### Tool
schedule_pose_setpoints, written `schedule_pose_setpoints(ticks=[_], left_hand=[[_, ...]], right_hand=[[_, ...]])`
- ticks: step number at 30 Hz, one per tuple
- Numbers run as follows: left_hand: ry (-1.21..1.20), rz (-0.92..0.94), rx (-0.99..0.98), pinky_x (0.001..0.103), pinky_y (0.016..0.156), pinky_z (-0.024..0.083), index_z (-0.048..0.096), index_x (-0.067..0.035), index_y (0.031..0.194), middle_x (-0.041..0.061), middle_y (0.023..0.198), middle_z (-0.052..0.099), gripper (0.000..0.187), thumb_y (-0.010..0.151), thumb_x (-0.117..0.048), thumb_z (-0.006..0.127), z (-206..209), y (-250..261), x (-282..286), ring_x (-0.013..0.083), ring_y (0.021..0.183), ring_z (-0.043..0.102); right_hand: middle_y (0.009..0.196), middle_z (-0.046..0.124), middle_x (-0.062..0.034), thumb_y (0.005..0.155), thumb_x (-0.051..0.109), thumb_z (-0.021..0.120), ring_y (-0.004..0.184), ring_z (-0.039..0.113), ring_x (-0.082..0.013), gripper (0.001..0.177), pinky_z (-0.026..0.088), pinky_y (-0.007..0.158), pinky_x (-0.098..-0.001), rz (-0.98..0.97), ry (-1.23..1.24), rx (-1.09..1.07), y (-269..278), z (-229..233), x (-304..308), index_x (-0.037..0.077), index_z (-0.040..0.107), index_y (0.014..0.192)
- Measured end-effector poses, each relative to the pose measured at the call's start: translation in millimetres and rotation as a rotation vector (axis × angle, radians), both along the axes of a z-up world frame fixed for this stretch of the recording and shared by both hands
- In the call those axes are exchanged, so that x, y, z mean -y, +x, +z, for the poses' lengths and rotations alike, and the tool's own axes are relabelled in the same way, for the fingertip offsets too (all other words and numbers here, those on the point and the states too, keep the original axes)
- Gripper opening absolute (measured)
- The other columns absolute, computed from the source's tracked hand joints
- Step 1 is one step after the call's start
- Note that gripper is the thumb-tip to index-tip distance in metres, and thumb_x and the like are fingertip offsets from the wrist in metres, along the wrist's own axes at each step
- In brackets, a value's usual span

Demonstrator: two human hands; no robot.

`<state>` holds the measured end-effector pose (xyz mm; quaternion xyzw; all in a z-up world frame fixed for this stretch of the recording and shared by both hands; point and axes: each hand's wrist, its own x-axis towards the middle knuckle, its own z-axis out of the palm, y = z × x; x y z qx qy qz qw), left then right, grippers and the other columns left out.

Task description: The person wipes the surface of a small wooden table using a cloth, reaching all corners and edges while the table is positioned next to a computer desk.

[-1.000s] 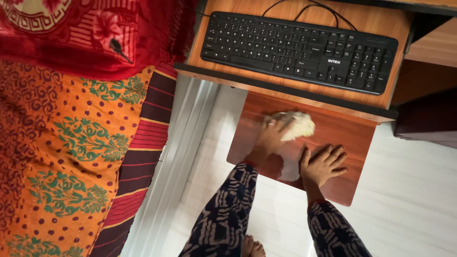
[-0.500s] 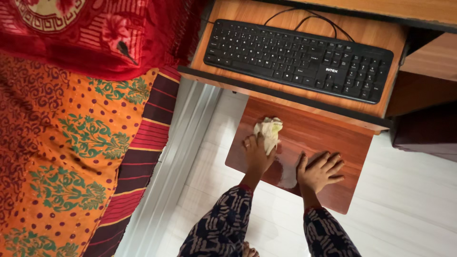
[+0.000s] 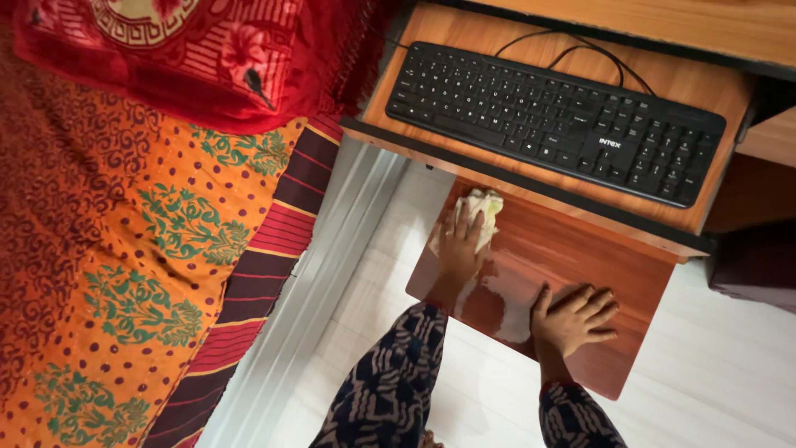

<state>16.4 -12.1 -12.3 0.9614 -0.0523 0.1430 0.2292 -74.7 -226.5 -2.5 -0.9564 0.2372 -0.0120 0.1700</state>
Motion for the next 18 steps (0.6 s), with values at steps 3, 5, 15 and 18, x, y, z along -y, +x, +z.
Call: schedule_pose_setpoints(ticks=[3, 5, 15, 18], left_hand=[[-0.065, -0.049, -0.057, 0.069, 0.115, 0.024, 0.045, -0.011, 0.152, 0.024, 0.164, 0.027, 0.072, 0.089, -0.036, 0.069, 4, -24, 1, 0.0531, 0.149, 0.025], [-0.028, -0.093, -0.072, 0.068, 0.117, 0.024, 0.047, -0.012, 0.151, 0.022, 0.165, 0.029, 0.07, 0.089, -0.036, 0.068, 6, -23, -4, 0.0506, 0.15, 0.026], [0.093, -0.464, -0.136, 0.058, 0.124, 0.021, 0.048, -0.018, 0.153, 0.014, 0.166, 0.03, 0.071, 0.09, -0.042, 0.069, 3, 9, -27, 0.0388, 0.154, 0.025], [-0.006, -0.239, -0.074, 0.06, 0.125, 0.024, 0.047, -0.016, 0.154, 0.015, 0.167, 0.032, 0.073, 0.09, -0.041, 0.07, -2, 3, -16, 0.0389, 0.154, 0.03]], right_hand=[[0.172, 0.01, -0.0301, 0.099, 0.071, 0.03, 0.158, 0.001, -0.0514, 0.098, 0.001, 0.113, -0.0831, 0.023, 0.003, 0.0, 1, -1, 2, -0.005, 0.031, 0.161], [0.173, 0.009, -0.0305, 0.1, 0.071, 0.029, 0.158, 0.001, -0.0516, 0.098, 0.001, 0.113, -0.0834, 0.023, 0.002, -0.003, 2, -1, 2, -0.006, 0.031, 0.161], [0.172, 0.005, -0.0289, 0.1, 0.073, 0.022, 0.157, -0.002, -0.0488, 0.099, -0.001, 0.113, -0.0814, 0.015, -0.014, -0.073, 4, -1, 4, -0.004, 0.026, 0.162], [0.173, 0.005, -0.0275, 0.1, 0.074, 0.02, 0.158, -0.002, -0.0482, 0.099, -0.001, 0.114, -0.0807, 0.017, -0.003, -0.078, 3, 2, 2, -0.004, 0.025, 0.162]])
